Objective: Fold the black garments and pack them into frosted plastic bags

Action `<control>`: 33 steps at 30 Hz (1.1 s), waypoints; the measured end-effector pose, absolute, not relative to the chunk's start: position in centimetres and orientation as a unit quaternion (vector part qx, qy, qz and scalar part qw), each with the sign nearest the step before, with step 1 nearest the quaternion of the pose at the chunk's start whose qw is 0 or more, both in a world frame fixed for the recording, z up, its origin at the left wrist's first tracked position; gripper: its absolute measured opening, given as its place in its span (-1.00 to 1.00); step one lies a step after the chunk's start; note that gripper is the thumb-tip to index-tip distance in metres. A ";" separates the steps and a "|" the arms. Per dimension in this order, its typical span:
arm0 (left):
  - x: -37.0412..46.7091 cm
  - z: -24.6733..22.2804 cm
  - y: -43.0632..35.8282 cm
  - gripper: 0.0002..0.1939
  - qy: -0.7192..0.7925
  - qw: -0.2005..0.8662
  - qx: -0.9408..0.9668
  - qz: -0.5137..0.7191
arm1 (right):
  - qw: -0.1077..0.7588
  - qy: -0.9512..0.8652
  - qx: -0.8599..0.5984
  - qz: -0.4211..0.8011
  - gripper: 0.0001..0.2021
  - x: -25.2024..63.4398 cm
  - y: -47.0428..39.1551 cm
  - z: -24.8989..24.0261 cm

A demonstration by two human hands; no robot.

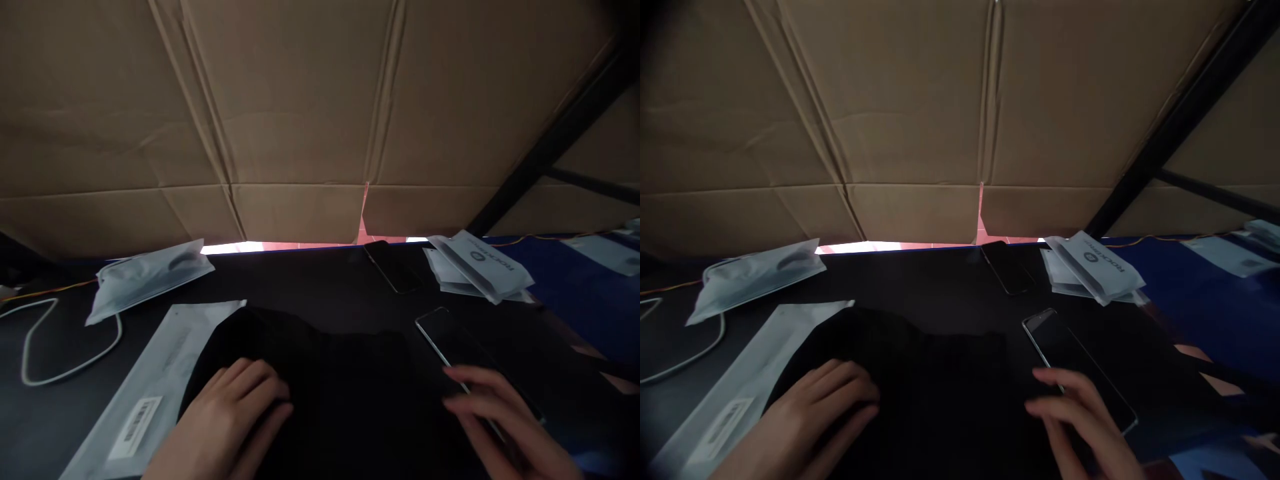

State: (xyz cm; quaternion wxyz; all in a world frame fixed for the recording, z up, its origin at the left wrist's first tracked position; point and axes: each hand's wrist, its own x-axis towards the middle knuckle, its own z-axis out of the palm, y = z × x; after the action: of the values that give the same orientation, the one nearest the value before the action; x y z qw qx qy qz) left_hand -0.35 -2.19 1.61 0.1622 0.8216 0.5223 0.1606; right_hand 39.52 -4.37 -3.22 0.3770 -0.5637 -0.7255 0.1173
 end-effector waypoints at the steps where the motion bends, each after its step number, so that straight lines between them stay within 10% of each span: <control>1: 0.0 1.6 -1.6 -0.71 0.554 0.139 0.809 0.142 | 0.352 -0.739 -0.566 0.098 -0.72 38.9 -3.8 -2.5; 6: 0.4 1.0 -0.2 -0.20 0.612 0.136 0.775 0.080 | 0.293 -0.774 -0.551 0.109 -0.76 35.8 -0.2 -0.5; 12: 0.3 3.5 1.5 0.27 0.641 0.172 0.748 0.017 | 0.537 -0.536 -0.647 0.075 -0.73 34.1 2.5 -0.8; 15: 1.0 3.6 1.9 0.05 0.641 0.135 0.754 0.044 | 0.552 -0.599 -0.580 0.010 -0.82 32.1 1.6 -0.3; 22: 0.6 1.5 1.4 -0.35 0.659 0.093 0.746 0.027 | 0.206 -0.847 -0.484 0.074 -0.58 30.5 -0.3 -0.8; 30: 0.4 4.3 5.5 -0.29 0.697 0.046 0.714 0.054 | 0.283 -0.755 -0.590 0.033 -0.64 30.9 4.9 -0.6; 33: 0.9 5.1 6.3 -0.59 0.680 0.045 0.729 0.067 | 0.283 -0.757 -0.588 0.040 -0.80 30.7 6.5 0.1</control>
State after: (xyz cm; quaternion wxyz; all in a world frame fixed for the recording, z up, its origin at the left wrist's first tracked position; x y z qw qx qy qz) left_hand 0.85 6.26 5.13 0.0448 0.7291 0.6797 0.0669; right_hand 30.69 6.53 0.06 0.2827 -0.5876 -0.7571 0.0397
